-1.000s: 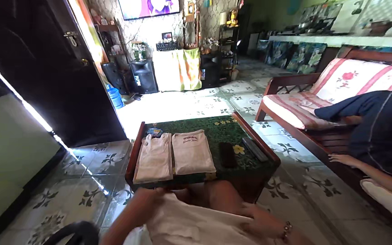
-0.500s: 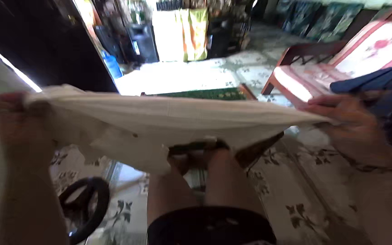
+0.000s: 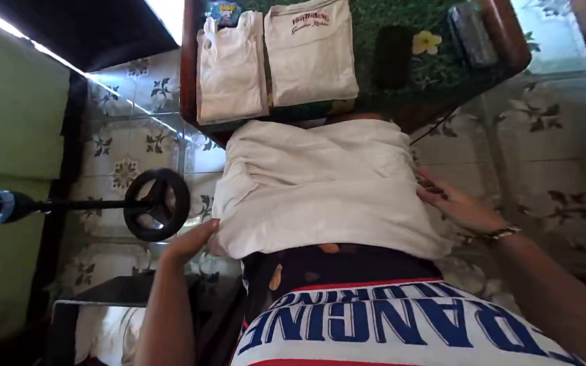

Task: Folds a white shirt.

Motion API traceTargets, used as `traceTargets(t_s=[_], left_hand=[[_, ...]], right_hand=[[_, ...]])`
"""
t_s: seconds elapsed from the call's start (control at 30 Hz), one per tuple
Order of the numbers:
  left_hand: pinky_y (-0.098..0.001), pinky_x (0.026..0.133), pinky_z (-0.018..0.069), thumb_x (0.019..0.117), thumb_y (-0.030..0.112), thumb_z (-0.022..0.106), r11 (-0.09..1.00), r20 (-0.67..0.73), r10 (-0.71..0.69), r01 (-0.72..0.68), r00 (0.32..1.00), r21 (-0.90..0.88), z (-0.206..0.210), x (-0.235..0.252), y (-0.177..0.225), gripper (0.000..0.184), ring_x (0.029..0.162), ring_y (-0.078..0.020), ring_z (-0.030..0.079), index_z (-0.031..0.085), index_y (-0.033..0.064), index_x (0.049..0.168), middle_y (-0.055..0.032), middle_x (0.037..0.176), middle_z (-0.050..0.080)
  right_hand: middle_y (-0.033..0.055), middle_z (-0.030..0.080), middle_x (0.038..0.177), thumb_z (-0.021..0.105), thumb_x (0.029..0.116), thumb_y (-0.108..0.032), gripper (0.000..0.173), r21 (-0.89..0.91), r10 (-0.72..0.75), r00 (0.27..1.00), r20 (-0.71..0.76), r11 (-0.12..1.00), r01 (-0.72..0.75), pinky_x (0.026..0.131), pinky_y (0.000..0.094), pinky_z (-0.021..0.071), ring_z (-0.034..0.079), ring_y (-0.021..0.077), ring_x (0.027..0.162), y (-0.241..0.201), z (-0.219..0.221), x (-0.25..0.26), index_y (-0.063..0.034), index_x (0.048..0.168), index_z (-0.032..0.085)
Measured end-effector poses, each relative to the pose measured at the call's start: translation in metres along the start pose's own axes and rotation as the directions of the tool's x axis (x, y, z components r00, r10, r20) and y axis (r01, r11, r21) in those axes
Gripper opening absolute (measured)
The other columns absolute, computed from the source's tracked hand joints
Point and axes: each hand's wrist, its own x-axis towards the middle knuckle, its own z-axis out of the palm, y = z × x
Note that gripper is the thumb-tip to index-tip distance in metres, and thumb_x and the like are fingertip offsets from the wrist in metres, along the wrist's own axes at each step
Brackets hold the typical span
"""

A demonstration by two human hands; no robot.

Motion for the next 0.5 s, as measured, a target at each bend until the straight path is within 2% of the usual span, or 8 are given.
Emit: traceTargets(t_s=[0.1, 0.17, 0.2, 0.27, 0.33, 0.4, 0.43, 0.5], left_hand=[[-0.0434, 0.099, 0.0515, 0.1079, 0.044, 0.034, 0.999, 0.0, -0.037, 0.037, 0.999, -0.023, 0.004, 0.012, 0.01, 0.06, 0.117, -0.0222, 0.06, 0.038, -0.0002, 0.149, -0.0191, 0.133, 0.058], [-0.046, 0.098, 0.0523, 0.109, 0.046, 0.034, 0.994, -0.077, -0.077, 0.07, 0.994, -0.084, 0.006, 0.022, 0.011, 0.062, 0.118, -0.0268, 0.061, 0.032, 0.0024, 0.153, -0.0221, 0.137, 0.056], [-0.047, 0.097, 0.0534, 0.1086, 0.048, 0.036, 0.989, -0.132, -0.1, 0.083, 0.986, -0.124, 0.009, 0.026, 0.012, 0.064, 0.118, -0.0286, 0.062, 0.029, 0.0041, 0.155, -0.023, 0.137, 0.056], [-0.0517, 0.1, 0.0521, 0.1066, 0.049, 0.044, 0.977, -0.245, -0.168, 0.127, 0.955, -0.173, 0.011, 0.034, 0.017, 0.072, 0.124, -0.0345, 0.059, 0.02, 0.0069, 0.159, -0.0267, 0.142, 0.052], [-0.0552, 0.103, 0.0492, 0.1001, 0.044, 0.062, 0.985, -0.402, -0.167, 0.135, 0.9, -0.106, 0.013, 0.041, 0.032, 0.085, 0.13, -0.039, 0.054, 0.015, 0.0088, 0.161, -0.0293, 0.147, 0.046], [-0.0615, 0.108, 0.0419, 0.0902, 0.031, 0.077, 0.987, -0.537, 0.059, 0.03, 0.842, 0.156, 0.012, 0.047, 0.047, 0.096, 0.137, -0.0471, 0.044, 0.018, 0.0074, 0.162, -0.0345, 0.154, 0.033], [-0.0694, 0.109, 0.0341, 0.0877, 0.025, 0.079, 0.948, -0.538, 0.224, -0.053, 0.813, 0.315, 0.011, 0.049, 0.055, 0.094, 0.141, -0.0528, 0.035, 0.024, 0.0076, 0.162, -0.0352, 0.158, 0.026], [-0.0758, 0.11, 0.0256, 0.0917, 0.023, 0.074, 0.807, -0.414, 0.451, -0.163, 0.79, 0.568, 0.012, 0.052, 0.076, 0.074, 0.147, -0.0542, 0.023, 0.041, 0.0161, 0.157, -0.0279, 0.165, 0.016]], right_hand=[[0.0289, 0.059, 0.128, 0.059, 0.1022, -0.038, 0.069, -0.048, -0.012, 0.997, 0.079, 0.999, 0.015, 0.096, 0.056, 0.0472, 0.059, 0.0385, 0.109, 0.011, -0.009, 0.006, -0.0186, 0.162, 0.031], [0.0289, 0.062, 0.126, 0.065, 0.1, -0.031, 0.066, -0.091, 0.014, 0.986, 0.165, 0.996, 0.002, 0.097, 0.0565, 0.0478, 0.062, 0.0381, 0.107, 0.012, -0.022, -0.001, -0.0122, 0.157, 0.038], [0.0273, 0.064, 0.124, 0.068, 0.0989, -0.025, 0.057, -0.123, 0.041, 0.982, 0.185, 0.992, -0.019, 0.099, 0.0562, 0.0483, 0.064, 0.0368, 0.109, 0.009, -0.029, -0.006, -0.007, 0.15, 0.048], [0.024, 0.068, 0.101, 0.071, 0.097, -0.018, 0.03, -0.215, 0.066, 0.986, 0.153, 0.976, -0.032, 0.086, 0.0552, 0.0485, 0.063, 0.0319, 0.091, 0.0, -0.041, -0.015, 0.0036, 0.117, 0.067], [0.0238, 0.067, 0.099, 0.069, 0.0964, -0.01, 0.018, -0.245, -0.006, 0.996, 0.091, 0.969, 0.028, 0.083, 0.0537, 0.0491, 0.062, 0.0301, 0.088, -0.007, -0.054, -0.023, 0.0074, 0.101, 0.07], [0.0267, 0.062, 0.112, 0.066, 0.0933, 0.001, 0.012, -0.207, -0.176, 0.984, 0.039, 0.962, 0.18, 0.085, 0.0499, 0.0489, 0.06, 0.0297, 0.094, -0.007, -0.07, -0.026, 0.0116, 0.098, 0.07], [0.0237, 0.061, 0.115, 0.064, 0.0917, 0.004, 0.012, -0.183, -0.23, 0.973, 0.024, 0.956, 0.231, 0.086, 0.0447, 0.0504, 0.06, 0.0252, 0.097, -0.003, -0.078, -0.026, 0.0101, 0.099, 0.07], [0.019, 0.064, 0.117, 0.061, 0.0917, 0.005, 0.019, -0.123, -0.233, 0.972, 0.014, 0.965, 0.232, 0.089, 0.0411, 0.0515, 0.061, 0.0207, 0.1, 0.003, -0.091, -0.025, 0.0067, 0.108, 0.071]])
